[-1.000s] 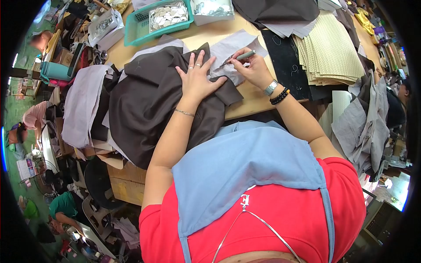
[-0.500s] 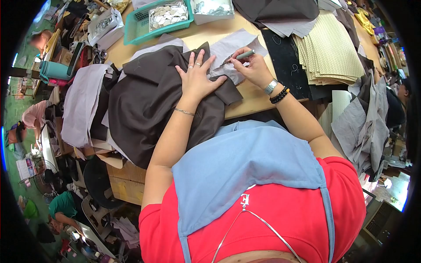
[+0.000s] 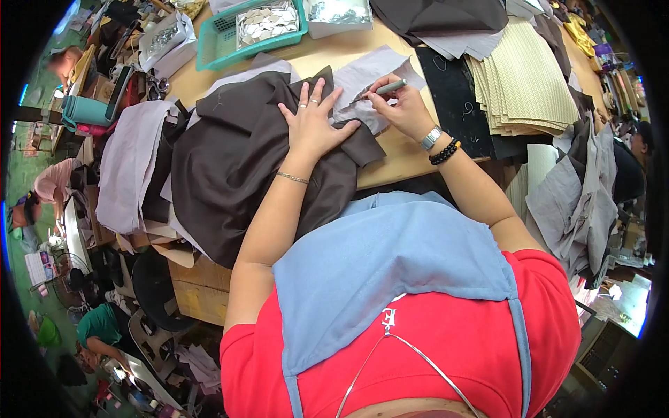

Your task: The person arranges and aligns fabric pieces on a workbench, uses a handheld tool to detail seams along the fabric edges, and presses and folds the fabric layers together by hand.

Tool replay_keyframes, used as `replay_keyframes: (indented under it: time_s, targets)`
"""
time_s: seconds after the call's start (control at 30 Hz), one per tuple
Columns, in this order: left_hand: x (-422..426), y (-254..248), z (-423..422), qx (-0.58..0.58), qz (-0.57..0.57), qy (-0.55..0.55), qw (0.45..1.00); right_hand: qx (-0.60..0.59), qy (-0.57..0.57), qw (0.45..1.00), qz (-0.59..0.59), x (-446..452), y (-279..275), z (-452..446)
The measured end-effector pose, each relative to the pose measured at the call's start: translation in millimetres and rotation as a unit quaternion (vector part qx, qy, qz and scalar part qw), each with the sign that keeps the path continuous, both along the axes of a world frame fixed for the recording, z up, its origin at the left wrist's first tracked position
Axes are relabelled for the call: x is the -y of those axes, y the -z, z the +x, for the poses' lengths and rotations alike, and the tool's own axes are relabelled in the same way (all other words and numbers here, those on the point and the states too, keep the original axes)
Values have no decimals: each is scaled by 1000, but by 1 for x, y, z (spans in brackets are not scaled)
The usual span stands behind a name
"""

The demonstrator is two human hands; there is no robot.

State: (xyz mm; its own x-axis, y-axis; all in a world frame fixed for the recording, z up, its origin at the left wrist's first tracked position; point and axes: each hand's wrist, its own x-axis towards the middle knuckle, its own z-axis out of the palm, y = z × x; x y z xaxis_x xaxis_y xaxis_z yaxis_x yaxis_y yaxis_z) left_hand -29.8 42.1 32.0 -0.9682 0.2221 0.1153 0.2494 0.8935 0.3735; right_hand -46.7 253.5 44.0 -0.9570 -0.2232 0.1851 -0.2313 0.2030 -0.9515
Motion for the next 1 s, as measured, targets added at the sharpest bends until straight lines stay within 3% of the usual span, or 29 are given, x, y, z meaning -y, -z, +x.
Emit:
replay_keyframes:
  time_s: [0.3,0.4,0.5,0.8,1.0]
  targets:
    - [1,1,0,-7,-1,3,1000,21,-3,999,-39,2,8,-2]
    - [1,1,-1,-7,1,3,1000,64,6,997,-49,4,15,-4]
    - [1,1,0,-6,2,3,1000,171,-5,976,-132,8,13,-3]
    - [1,4,0,-13,-2,4,1000,308,18,943,-123,10,-3,-12]
    - [1,6,-2,-15,-15,-2,1000,248,-36,961,-121,14,12,-12]
